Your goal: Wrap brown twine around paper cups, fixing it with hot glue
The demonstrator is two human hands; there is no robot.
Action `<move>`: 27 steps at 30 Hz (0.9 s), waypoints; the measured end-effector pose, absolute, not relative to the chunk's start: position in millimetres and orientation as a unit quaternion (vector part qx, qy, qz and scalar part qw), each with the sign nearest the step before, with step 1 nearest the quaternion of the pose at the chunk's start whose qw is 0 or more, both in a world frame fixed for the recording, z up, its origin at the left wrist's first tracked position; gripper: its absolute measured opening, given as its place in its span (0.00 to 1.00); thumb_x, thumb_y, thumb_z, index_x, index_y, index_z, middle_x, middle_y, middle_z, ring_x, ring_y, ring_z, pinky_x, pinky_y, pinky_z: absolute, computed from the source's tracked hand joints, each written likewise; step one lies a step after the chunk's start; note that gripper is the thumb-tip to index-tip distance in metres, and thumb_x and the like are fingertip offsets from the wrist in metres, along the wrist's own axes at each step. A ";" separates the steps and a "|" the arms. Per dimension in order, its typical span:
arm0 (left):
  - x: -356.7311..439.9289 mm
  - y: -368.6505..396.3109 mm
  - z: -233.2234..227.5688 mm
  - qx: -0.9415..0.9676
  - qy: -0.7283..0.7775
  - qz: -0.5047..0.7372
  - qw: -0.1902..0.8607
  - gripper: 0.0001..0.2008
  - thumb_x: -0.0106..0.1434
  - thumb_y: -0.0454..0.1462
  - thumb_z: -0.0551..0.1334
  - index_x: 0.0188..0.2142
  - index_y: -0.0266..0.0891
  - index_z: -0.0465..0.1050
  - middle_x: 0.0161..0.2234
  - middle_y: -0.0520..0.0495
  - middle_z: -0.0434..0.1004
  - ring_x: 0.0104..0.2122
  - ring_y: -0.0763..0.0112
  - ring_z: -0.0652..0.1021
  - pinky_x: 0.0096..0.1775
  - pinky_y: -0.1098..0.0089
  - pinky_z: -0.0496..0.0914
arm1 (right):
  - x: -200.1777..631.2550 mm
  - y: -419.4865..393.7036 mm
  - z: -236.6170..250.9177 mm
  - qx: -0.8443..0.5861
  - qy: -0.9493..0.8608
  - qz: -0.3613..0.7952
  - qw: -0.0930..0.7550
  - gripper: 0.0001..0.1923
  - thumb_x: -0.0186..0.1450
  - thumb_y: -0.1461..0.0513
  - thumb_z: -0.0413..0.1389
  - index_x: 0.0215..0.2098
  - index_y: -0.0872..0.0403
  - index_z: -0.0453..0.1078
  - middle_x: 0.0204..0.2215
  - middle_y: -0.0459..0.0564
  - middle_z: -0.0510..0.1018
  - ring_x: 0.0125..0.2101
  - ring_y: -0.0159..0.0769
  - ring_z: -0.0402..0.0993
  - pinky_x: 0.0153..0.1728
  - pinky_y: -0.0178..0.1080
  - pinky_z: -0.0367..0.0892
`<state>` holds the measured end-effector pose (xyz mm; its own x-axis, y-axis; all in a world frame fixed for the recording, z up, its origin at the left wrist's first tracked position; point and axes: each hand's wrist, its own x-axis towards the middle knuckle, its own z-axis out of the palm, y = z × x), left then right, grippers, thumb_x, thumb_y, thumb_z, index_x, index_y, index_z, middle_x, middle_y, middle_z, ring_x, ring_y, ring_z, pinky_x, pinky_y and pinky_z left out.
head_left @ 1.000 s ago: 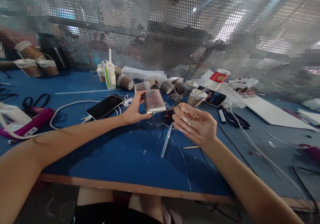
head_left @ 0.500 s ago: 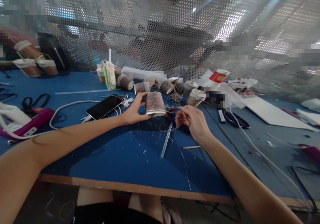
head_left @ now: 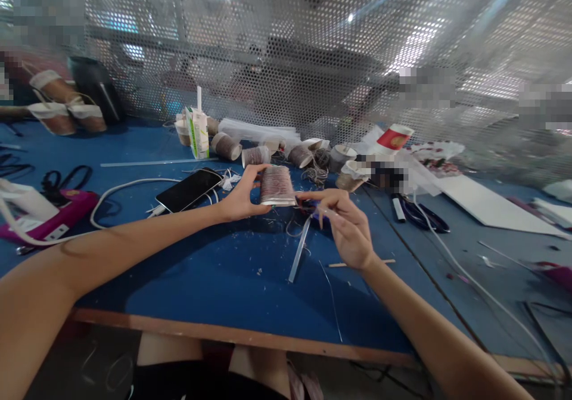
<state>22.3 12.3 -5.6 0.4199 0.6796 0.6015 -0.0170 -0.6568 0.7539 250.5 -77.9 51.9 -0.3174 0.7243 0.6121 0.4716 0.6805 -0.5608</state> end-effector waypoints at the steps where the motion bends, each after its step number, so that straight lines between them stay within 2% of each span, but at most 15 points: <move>1: 22.3 12.3 -5.7 0.765 0.222 0.493 0.350 0.41 0.49 0.40 0.71 0.60 0.44 0.54 0.59 0.38 0.56 0.59 0.50 0.66 0.58 0.48 0.67 | 247.8 -80.6 52.8 -0.366 -0.810 0.153 0.432 0.11 0.68 0.57 0.44 0.28 0.49 0.61 0.44 0.52 0.80 0.45 0.47 0.69 0.48 0.55 0.63; 6: 23.0 12.3 -6.0 0.770 0.214 0.499 0.335 0.40 0.50 0.44 0.71 0.59 0.46 0.55 0.59 0.39 0.56 0.60 0.49 0.64 0.58 0.47 0.67 | 239.3 -86.8 58.0 -0.367 -0.845 0.161 0.355 0.12 0.68 0.56 0.46 0.28 0.49 0.63 0.44 0.51 0.81 0.42 0.46 0.63 0.50 0.56 0.60; 10: 23.0 12.4 -5.9 0.772 0.212 0.503 0.327 0.40 0.50 0.43 0.71 0.59 0.46 0.55 0.58 0.39 0.56 0.60 0.50 0.64 0.58 0.47 0.67 | 238.7 -86.2 58.1 -0.377 -0.845 0.157 0.347 0.13 0.69 0.54 0.45 0.28 0.49 0.63 0.42 0.51 0.81 0.41 0.45 0.62 0.49 0.55 0.60; 14: 22.9 10.5 -4.7 0.764 0.225 0.504 0.333 0.40 0.50 0.42 0.70 0.58 0.46 0.54 0.58 0.39 0.56 0.59 0.50 0.65 0.58 0.46 0.67 | 241.9 -81.2 53.3 -0.381 -0.810 0.179 0.408 0.19 0.69 0.51 0.46 0.24 0.49 0.63 0.36 0.51 0.80 0.41 0.45 0.66 0.49 0.52 0.60; 17: 23.6 8.4 -3.5 0.753 0.212 0.513 0.353 0.38 0.49 0.39 0.69 0.57 0.45 0.54 0.57 0.39 0.57 0.58 0.52 0.66 0.59 0.47 0.66 | 244.7 -74.3 48.6 -0.381 -0.747 0.248 0.485 0.22 0.67 0.48 0.47 0.21 0.50 0.63 0.28 0.51 0.76 0.40 0.47 0.71 0.46 0.50 0.61; 21: 23.8 6.9 -2.8 0.742 0.185 0.519 0.382 0.37 0.49 0.38 0.70 0.55 0.44 0.54 0.56 0.40 0.58 0.58 0.53 0.67 0.60 0.50 0.66 | 244.9 -68.1 49.1 -0.368 -0.675 0.339 0.542 0.21 0.64 0.48 0.51 0.18 0.50 0.63 0.21 0.48 0.72 0.38 0.47 0.76 0.45 0.48 0.63; 27: 23.3 8.4 -5.4 0.730 0.149 0.528 0.407 0.38 0.49 0.41 0.72 0.56 0.46 0.54 0.57 0.40 0.59 0.60 0.53 0.67 0.58 0.52 0.67 | 246.7 -66.0 55.3 -0.399 -0.595 0.408 0.566 0.19 0.60 0.49 0.53 0.16 0.49 0.62 0.28 0.50 0.82 0.41 0.46 0.78 0.47 0.46 0.65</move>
<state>23.3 8.4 -5.4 0.3969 0.6482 0.6499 -0.2121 -0.6241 0.7520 246.7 -66.0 55.3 -0.0419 0.9364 0.3483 0.0131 0.3491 -0.9370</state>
